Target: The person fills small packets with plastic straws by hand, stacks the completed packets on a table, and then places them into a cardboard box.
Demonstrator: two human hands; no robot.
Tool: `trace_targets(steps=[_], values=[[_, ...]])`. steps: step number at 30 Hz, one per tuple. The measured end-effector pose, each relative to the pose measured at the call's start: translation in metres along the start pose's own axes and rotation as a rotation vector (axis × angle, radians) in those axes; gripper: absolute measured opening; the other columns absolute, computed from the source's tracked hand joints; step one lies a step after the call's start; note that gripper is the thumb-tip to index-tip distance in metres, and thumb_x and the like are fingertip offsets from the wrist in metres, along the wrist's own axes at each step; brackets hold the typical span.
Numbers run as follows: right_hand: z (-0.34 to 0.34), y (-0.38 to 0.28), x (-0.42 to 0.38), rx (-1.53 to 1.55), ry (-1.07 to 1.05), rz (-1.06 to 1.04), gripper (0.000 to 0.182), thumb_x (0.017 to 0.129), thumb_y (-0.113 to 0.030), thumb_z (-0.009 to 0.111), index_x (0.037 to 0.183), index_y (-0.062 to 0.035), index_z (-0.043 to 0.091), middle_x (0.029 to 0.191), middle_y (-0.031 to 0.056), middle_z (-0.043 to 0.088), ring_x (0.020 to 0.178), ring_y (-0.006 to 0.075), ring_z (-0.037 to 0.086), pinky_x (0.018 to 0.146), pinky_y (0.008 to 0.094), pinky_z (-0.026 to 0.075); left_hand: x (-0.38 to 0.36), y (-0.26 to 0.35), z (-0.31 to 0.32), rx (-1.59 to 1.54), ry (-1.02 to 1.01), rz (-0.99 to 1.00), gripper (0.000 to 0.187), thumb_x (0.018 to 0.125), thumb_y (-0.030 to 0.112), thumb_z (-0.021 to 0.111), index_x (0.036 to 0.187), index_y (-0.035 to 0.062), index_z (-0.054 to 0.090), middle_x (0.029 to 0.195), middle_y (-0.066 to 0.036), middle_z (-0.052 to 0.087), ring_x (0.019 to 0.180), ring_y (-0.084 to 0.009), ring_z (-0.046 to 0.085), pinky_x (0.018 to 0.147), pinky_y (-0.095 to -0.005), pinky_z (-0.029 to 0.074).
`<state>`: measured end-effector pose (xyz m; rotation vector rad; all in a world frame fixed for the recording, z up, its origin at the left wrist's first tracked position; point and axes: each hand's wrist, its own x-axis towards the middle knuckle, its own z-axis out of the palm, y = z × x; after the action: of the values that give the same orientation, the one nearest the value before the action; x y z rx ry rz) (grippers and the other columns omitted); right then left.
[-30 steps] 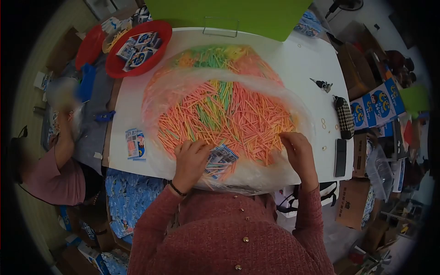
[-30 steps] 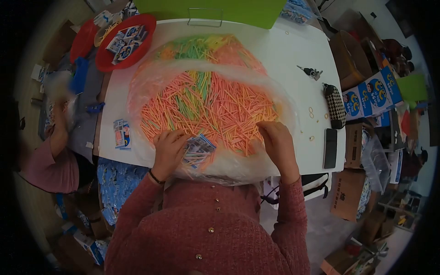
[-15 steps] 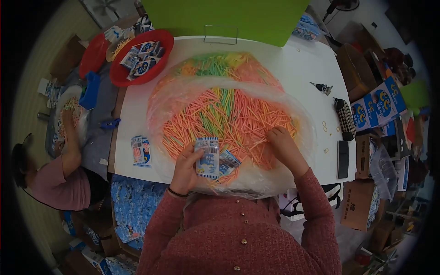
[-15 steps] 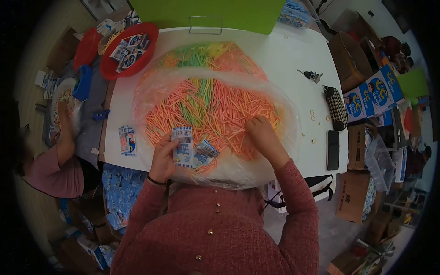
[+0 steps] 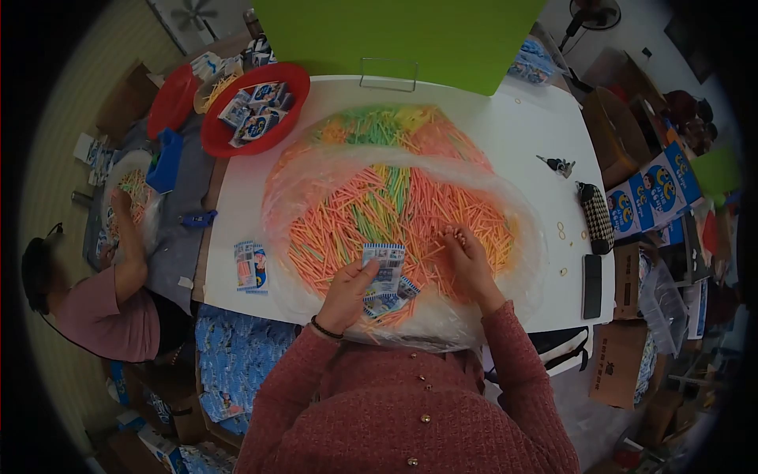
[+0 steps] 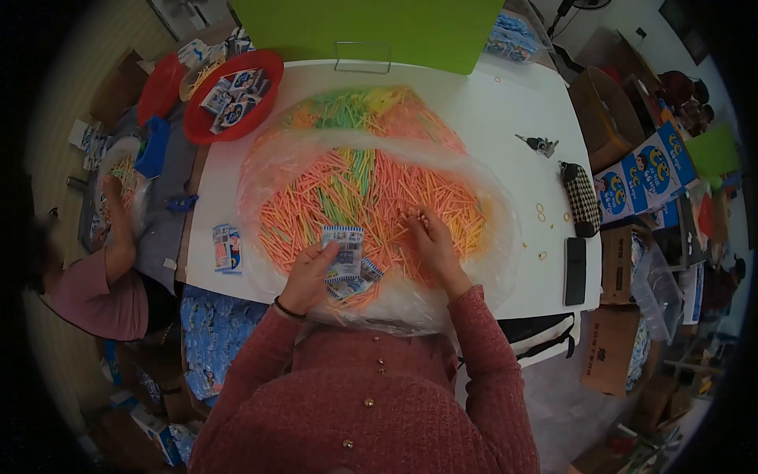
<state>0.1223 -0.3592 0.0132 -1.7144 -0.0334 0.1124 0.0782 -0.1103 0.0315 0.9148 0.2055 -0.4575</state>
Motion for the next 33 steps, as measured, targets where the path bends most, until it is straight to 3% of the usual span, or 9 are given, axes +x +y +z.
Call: trace_targets(steps=[4,7,10,13,14,16,19,29,33], values=[[-0.002,-0.012,0.004,0.615,0.061,0.131,0.023,0.100,-0.013,0.048,0.120,-0.0025,0.054,0.110,0.0012,0.059,0.095,0.0087,0.056,0.085,0.0232,0.045,-0.002,-0.001,0.001,0.181,-0.003,0.149,0.020,0.095,0.007,0.055,0.109,-0.0021,0.065,0.102,-0.007,0.069,0.092,-0.0140,0.066,0.083,-0.0287,0.052],[0.005,-0.021,-0.002,0.680,0.073,0.246,0.020,0.101,-0.014,0.047,0.115,-0.0029,0.056,0.106,0.0020,0.060,0.095,0.0082,0.056,0.084,0.0232,0.044,0.000,0.001,0.000,0.093,0.023,0.148,0.018,0.092,0.001,0.057,0.106,-0.0028,0.067,0.100,-0.007,0.070,0.091,-0.0132,0.066,0.082,-0.0275,0.051],[0.003,-0.009,0.000,0.256,-0.036,0.089,0.019,0.102,-0.018,0.047,0.111,-0.0038,0.057,0.104,0.0040,0.063,0.096,0.0107,0.057,0.087,0.0275,0.046,-0.002,0.001,-0.001,0.098,0.004,0.191,0.019,0.091,-0.001,0.059,0.107,-0.0025,0.067,0.098,-0.006,0.070,0.088,-0.0106,0.065,0.079,-0.0256,0.051],[0.008,-0.026,-0.001,0.213,-0.002,-0.080,0.018,0.102,-0.020,0.045,0.106,-0.0063,0.055,0.101,0.0064,0.064,0.100,0.0168,0.061,0.092,0.0334,0.046,-0.003,0.001,0.001,0.238,-0.019,0.223,0.020,0.091,-0.001,0.060,0.109,-0.0023,0.068,0.097,-0.005,0.070,0.086,-0.0095,0.065,0.077,-0.0244,0.052],[0.012,-0.039,-0.003,0.214,-0.004,-0.077,0.018,0.102,-0.020,0.045,0.106,-0.0063,0.055,0.101,0.0064,0.064,0.100,0.0168,0.061,0.092,0.0334,0.046,-0.004,0.003,0.003,0.238,-0.015,0.222,0.020,0.091,-0.001,0.060,0.109,-0.0023,0.068,0.097,-0.005,0.070,0.086,-0.0095,0.065,0.077,-0.0244,0.052],[0.027,-0.072,-0.008,0.703,-0.075,-0.055,0.015,0.103,-0.021,0.043,0.102,-0.0068,0.047,0.103,0.0113,0.064,0.102,0.0201,0.061,0.094,0.0362,0.046,-0.006,0.008,0.010,0.367,-0.039,0.251,0.021,0.091,0.001,0.061,0.110,-0.0022,0.067,0.096,-0.004,0.070,0.085,-0.0080,0.064,0.075,-0.0229,0.052],[0.042,-0.089,-0.009,0.808,-0.149,-0.157,0.016,0.103,-0.023,0.043,0.107,-0.0075,0.043,0.103,0.0140,0.064,0.105,0.0236,0.062,0.095,0.0378,0.046,-0.005,0.009,0.017,0.386,-0.044,0.253,0.021,0.091,0.003,0.061,0.111,-0.0021,0.067,0.097,-0.004,0.070,0.085,-0.0073,0.064,0.075,-0.0224,0.052],[0.058,-0.092,-0.010,0.450,-0.268,-0.085,0.017,0.103,-0.022,0.041,0.109,-0.0070,0.044,0.105,0.0132,0.066,0.109,0.0228,0.061,0.106,0.0426,0.037,-0.003,0.002,0.015,0.382,-0.054,0.265,0.023,0.092,0.001,0.059,0.113,-0.0023,0.066,0.100,-0.005,0.069,0.089,-0.0086,0.064,0.079,-0.0234,0.052],[0.056,-0.082,-0.004,0.406,-0.324,-0.244,0.014,0.103,-0.019,0.041,0.110,-0.0069,0.043,0.111,0.0144,0.064,0.119,0.0233,0.055,0.104,0.0398,0.038,-0.003,-0.001,0.013,0.268,-0.050,0.193,0.021,0.093,0.003,0.057,0.112,-0.0032,0.065,0.099,-0.004,0.069,0.088,-0.0084,0.063,0.078,-0.0240,0.052]])
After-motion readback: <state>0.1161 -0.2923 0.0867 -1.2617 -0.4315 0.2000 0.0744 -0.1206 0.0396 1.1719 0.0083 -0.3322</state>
